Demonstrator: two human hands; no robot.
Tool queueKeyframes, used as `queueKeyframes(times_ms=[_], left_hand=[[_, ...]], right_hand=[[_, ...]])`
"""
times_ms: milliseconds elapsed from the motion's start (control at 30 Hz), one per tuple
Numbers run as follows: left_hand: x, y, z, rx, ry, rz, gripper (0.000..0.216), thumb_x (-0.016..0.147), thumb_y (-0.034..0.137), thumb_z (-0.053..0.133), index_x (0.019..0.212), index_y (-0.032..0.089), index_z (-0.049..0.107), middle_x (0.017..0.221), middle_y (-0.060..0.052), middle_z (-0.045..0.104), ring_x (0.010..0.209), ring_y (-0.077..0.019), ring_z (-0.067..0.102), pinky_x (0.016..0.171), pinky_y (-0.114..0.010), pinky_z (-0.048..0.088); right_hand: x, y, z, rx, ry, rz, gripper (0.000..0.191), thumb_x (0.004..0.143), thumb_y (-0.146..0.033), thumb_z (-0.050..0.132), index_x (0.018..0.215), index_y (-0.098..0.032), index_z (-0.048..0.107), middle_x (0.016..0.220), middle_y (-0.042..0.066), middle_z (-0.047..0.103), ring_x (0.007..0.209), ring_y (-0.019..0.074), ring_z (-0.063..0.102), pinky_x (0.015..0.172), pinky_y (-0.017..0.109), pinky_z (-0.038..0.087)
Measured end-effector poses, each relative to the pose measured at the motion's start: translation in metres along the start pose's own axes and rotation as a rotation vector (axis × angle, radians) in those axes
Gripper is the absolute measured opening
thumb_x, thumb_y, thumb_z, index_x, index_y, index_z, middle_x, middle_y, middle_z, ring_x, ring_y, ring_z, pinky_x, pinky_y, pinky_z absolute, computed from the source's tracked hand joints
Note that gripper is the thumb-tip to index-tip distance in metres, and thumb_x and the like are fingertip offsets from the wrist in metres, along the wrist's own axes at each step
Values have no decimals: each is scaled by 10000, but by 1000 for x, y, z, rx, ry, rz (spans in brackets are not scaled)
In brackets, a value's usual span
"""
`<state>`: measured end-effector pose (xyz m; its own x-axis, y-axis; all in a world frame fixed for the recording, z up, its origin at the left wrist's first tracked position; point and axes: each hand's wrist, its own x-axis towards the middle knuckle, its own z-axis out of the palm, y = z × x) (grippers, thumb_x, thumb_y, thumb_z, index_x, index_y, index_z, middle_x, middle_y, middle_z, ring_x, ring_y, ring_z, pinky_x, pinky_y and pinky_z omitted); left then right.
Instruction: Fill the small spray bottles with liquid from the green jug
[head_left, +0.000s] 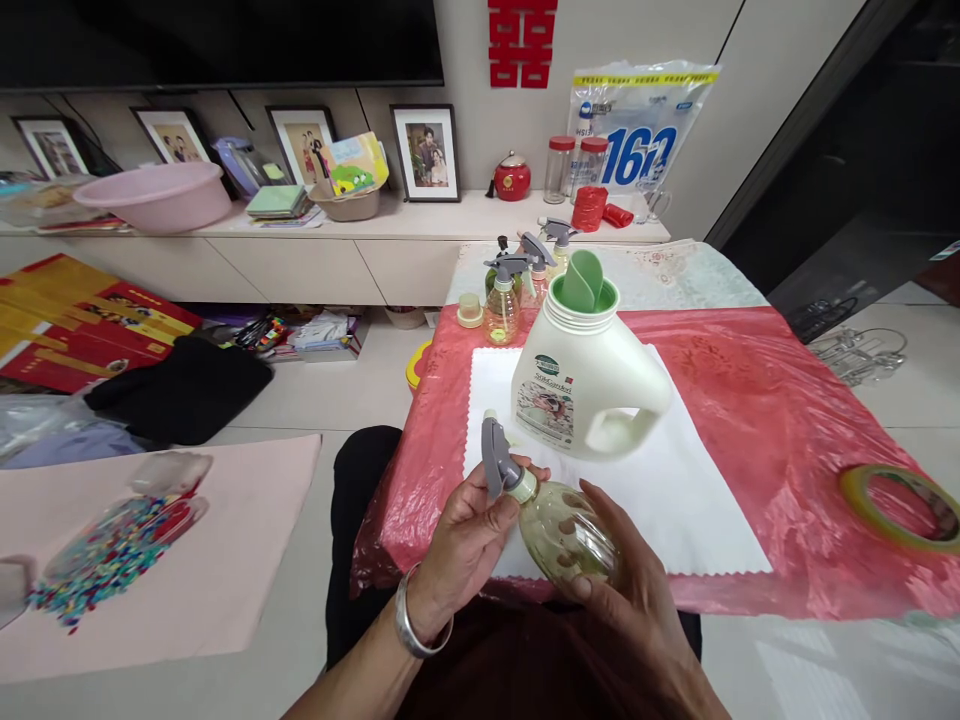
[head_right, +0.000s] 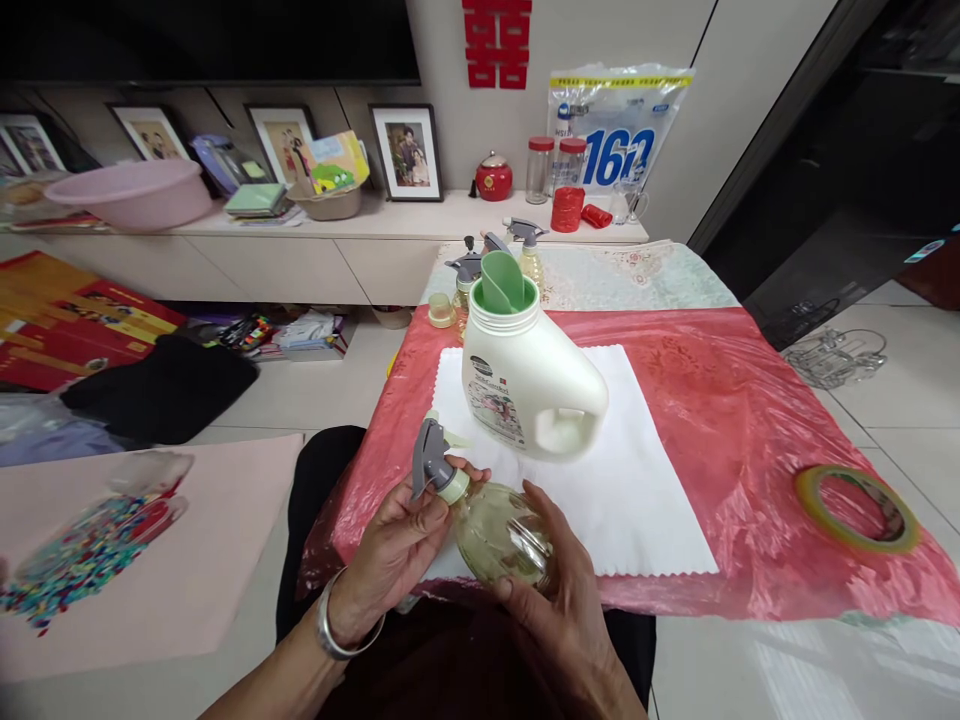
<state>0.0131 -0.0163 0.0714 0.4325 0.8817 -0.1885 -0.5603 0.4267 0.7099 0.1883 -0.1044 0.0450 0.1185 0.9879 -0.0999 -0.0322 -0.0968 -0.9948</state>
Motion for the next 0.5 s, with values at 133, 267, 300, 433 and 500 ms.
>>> queueKeyframes(times_ms=[133,267,300,433,500], left_hand=[[0,2,7,6,60,71,373,706,392,884,1016,228,754,1033,-45,723,1090,-240,661,1040,-402,462],[0,4,8,9,138,59,351,652,360,922,934,220,766,931,-18,703,997,-206,664,966,-364,488],[-1,4,7,3,147,45,365,636,353,932,934,218,770,931,-18,707,989,-204,667,956,-357,491],[-1,6,2,-27,155,27,369,607,328,949,920,222,784,971,-14,725,966,-195,686,965,-356,496],[-1,7,1,-19,133,39,370,625,331,939,943,228,780,965,-17,736,966,-198,689,979,-368,491]], right_hand=[[0,1,2,-42,18,-51,746,779,-452,773,1441,-349,447,1397,80,562,1219,288,594,970,402,551],[0,-1,4,82,-20,53,761,767,-429,783,1445,-312,456,1427,109,544,1243,318,579,993,447,534],[0,-2,5,189,-45,100,746,771,-435,774,1438,-305,466,1423,114,552,1240,326,584,989,458,533],[0,-4,9,457,-139,159,674,762,-432,766,1381,-289,541,1376,115,605,1242,349,585,1013,498,507],[0,-3,10,489,-145,161,651,765,-410,766,1370,-298,553,1380,102,606,1249,339,582,1018,490,505]])
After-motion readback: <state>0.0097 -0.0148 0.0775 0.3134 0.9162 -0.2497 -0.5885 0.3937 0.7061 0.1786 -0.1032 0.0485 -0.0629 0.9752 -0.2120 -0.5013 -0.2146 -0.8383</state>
